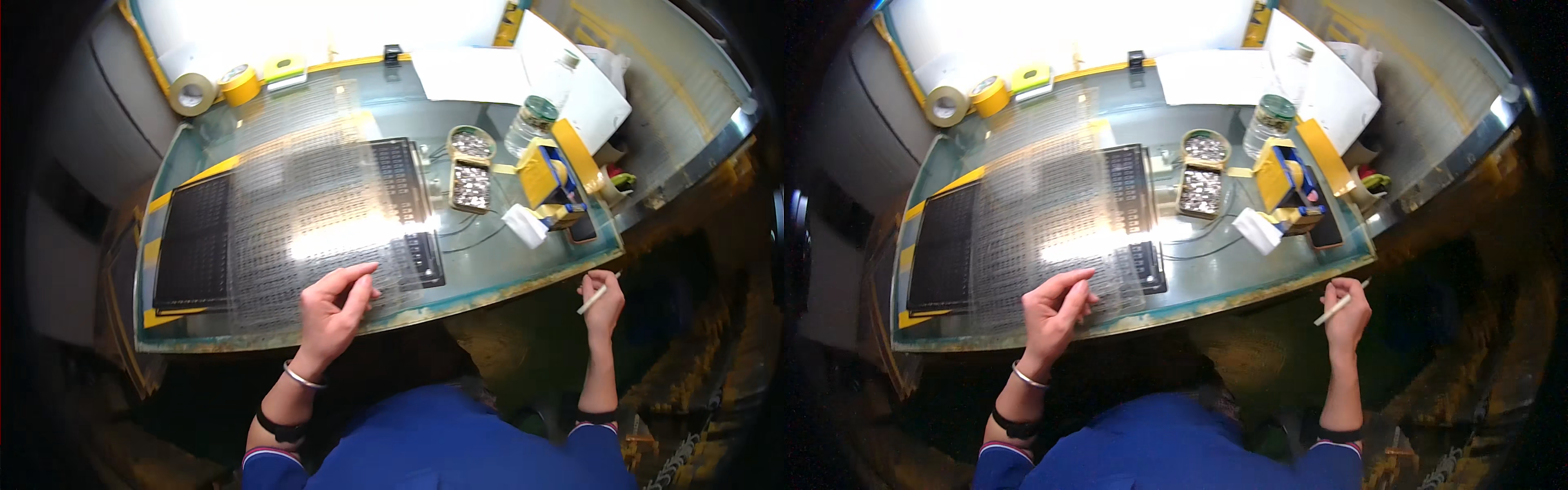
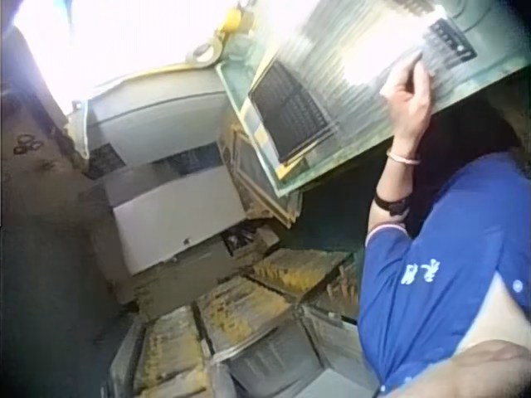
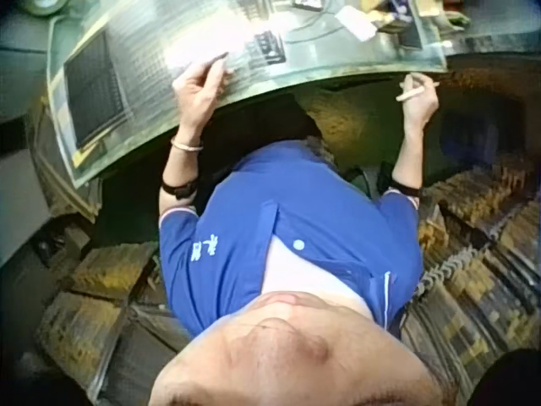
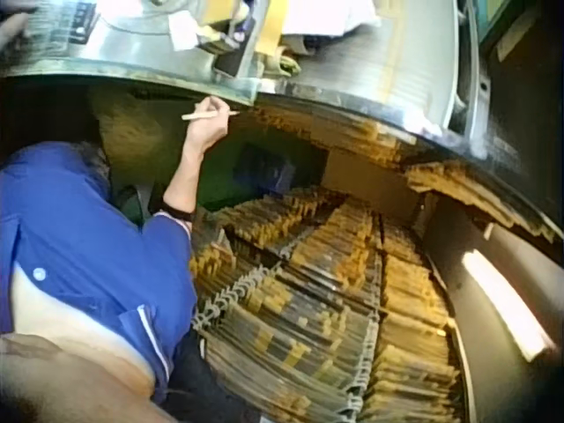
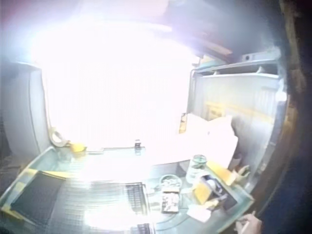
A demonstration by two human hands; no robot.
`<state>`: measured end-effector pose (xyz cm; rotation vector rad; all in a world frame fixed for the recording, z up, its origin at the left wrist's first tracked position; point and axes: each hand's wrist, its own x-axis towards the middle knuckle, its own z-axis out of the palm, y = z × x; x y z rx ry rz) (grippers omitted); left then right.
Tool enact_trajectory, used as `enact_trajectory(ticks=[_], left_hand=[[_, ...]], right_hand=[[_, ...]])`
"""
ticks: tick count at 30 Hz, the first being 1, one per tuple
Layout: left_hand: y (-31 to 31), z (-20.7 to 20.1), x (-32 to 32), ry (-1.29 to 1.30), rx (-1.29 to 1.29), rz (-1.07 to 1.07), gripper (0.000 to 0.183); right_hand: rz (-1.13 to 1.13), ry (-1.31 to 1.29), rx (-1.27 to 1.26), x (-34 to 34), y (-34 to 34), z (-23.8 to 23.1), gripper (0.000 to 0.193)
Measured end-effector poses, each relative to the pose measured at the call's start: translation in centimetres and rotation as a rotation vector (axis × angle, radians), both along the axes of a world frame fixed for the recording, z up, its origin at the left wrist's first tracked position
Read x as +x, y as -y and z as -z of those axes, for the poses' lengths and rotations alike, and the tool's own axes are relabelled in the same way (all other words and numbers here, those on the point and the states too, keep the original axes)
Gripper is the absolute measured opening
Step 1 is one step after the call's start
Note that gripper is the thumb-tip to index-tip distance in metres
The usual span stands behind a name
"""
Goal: Inspecting large metallic sheets and using a scraping tool for adjustments at a fabrication workstation.
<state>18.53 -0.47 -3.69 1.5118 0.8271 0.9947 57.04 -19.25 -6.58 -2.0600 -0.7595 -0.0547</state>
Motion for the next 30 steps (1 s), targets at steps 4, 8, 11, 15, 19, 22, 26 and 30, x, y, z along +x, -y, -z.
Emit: enact_trajectory(ticks=[4, 8, 11, 15, 19, 22, 26, 30], left_hand=[[0.2, -0.2, -0.1, -0.065, 0.077, -0.027, 0.02], [0.9, -2.5, -0.7, -0.226, 0.252, 0.163, 0.021], [1.4, -4.1, -2.7, -0.32, 0.58, 0.26, 0.021], [1.5, -5.5, -8.2, -0.588, 0.707, 0.025, 0.021], [1.7, -6.0, -13.7, -0.592, 0.332, -0.453, 0.018], [2.4, -5.9, -18.0, -0.816, -0.086, -0.455, 0.046], [3.8, -2.8, -19.9, -0.636, -0.491, -0.2, 0.086], [3.5, -3.0, -17.5, -0.139, -0.659, -0.113, 0.076]], right_hand=[[-0.164, 0.162, 0.137, -4.2, -1.6, -3.4, 0.007], [-0.646, 0.223, 0.173, -8.1, -4.5, -5.1, 0.013], [-1.067, 0.301, 0.153, -11.8, -7.7, -5.9, 0.034], [-1.306, 0.53, 0.088, -16.5, -11.8, -6.1, 0.061], [-1.304, 0.638, -0.017, -18.7, -12.6, -5.3, 0.064], [-1.285, 0.612, 0.069, -18.0, -11.9, -3.3, 0.06], [-1.286, 0.575, 0.179, -17.1, -11.3, -2.9, 0.035], [-1.298, 0.448, 0.2, -16.0, -11.0, -2.9, 0.019]])
